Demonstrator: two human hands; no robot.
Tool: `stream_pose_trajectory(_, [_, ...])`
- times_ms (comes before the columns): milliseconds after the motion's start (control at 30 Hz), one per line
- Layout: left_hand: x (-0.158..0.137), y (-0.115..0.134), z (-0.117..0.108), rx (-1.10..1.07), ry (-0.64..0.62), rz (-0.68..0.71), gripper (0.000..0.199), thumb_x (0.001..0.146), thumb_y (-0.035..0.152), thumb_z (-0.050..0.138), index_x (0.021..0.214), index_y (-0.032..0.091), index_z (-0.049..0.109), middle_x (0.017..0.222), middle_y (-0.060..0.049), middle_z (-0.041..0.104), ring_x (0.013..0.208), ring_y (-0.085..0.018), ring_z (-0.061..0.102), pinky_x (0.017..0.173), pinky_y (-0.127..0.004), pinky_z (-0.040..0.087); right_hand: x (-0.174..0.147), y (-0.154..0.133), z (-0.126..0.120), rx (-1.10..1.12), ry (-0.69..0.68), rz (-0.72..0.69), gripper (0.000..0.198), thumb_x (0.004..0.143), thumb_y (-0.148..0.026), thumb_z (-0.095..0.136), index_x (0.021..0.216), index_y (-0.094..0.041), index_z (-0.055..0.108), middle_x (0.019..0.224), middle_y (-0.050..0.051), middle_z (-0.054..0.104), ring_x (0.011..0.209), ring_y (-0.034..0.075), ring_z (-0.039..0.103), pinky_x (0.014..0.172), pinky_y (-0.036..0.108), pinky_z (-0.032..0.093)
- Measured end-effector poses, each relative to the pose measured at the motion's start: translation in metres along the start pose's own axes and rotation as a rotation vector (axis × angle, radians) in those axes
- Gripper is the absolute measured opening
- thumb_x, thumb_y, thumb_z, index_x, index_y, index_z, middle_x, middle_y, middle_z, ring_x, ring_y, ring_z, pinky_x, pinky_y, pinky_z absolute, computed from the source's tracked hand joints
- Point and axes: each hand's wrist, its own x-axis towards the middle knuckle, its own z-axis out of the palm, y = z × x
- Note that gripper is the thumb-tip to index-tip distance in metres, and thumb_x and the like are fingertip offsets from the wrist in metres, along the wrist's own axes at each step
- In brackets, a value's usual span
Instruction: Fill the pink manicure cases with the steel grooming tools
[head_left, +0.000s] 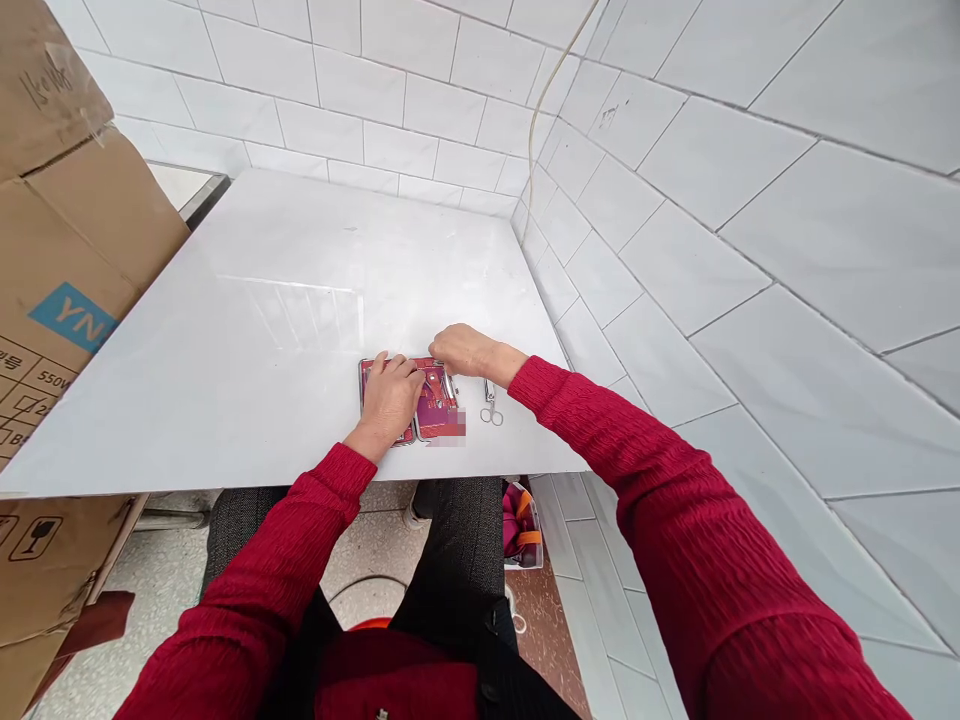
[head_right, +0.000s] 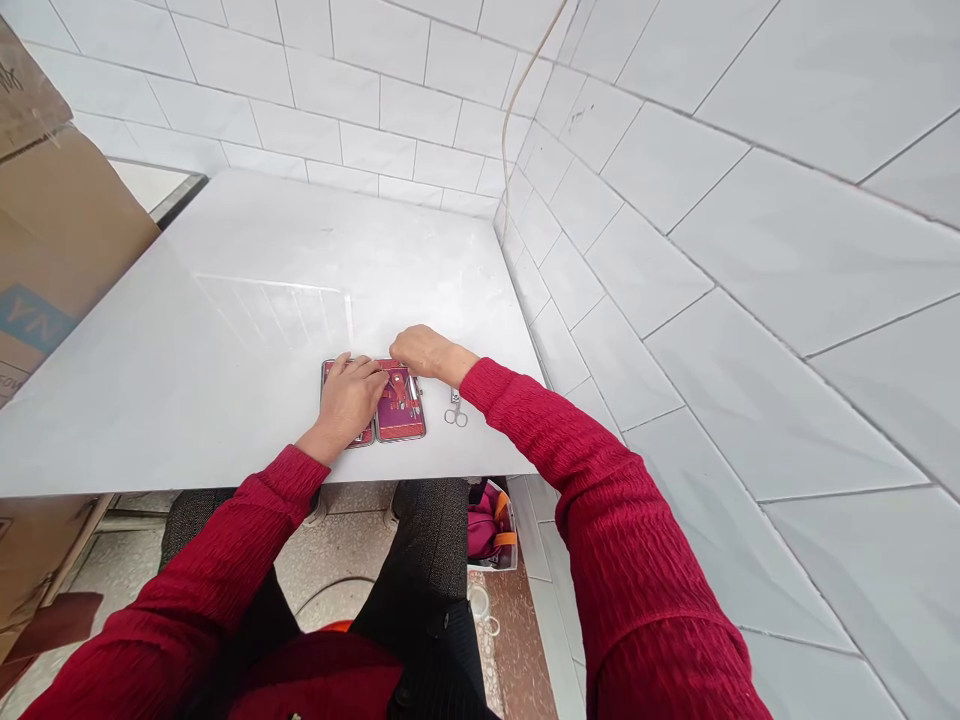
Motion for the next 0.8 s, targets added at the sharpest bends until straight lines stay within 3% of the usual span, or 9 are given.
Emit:
stream_pose_trajectory(333, [0.0, -0.001, 0.003, -0.017, 0.007, -0.014, 0.032, 0.102, 0.021, 0.045, 0.09, 0.024, 0.074, 0.102, -0.008, 0.074, 0.105, -0.028, 0.06, 0.111, -0.056, 0.037, 0.003, 0.001, 0.008, 0.128, 0.063, 0.054, 0.017, 0.087, -0.01, 0.063, 0.096, -0.013, 0.077, 0.099, 0.014, 0.077, 0.09, 0.025, 0.067, 0.07, 0.032, 0.035])
stream_pose_trajectory(567, [0.0, 0.0, 0.001, -0.021, 0.002, -0.008, 0.031, 0.102, 0.021, 0.044, 0.092, 0.023, 0.074, 0.103, -0.009, 0.075, 0.105, -0.029, 0.061, 0.111, -0.056, 0.038, 0.01, 0.007, 0.026, 0.353, 0.152, 0.135, 0.016, 0.089, -0.013, 0.062, 0.093, -0.016, 0.077, 0.091, 0.007, 0.077, 0.083, 0.019, 0.065, 0.067, 0.028, 0.033])
stream_pose_trajectory(800, [0.001, -0.001, 0.001, -0.007, -0.016, -0.006, 0.031, 0.1, 0.019, 0.044, 0.093, 0.023, 0.074, 0.105, -0.009, 0.075, 0.108, -0.029, 0.061, 0.112, -0.056, 0.038, 0.017, -0.002, 0.035, 0.354, 0.208, 0.131, 0.019, 0.093, -0.017, 0.059, 0.095, -0.015, 0.078, 0.094, 0.01, 0.076, 0.084, 0.02, 0.064, 0.07, 0.029, 0.034])
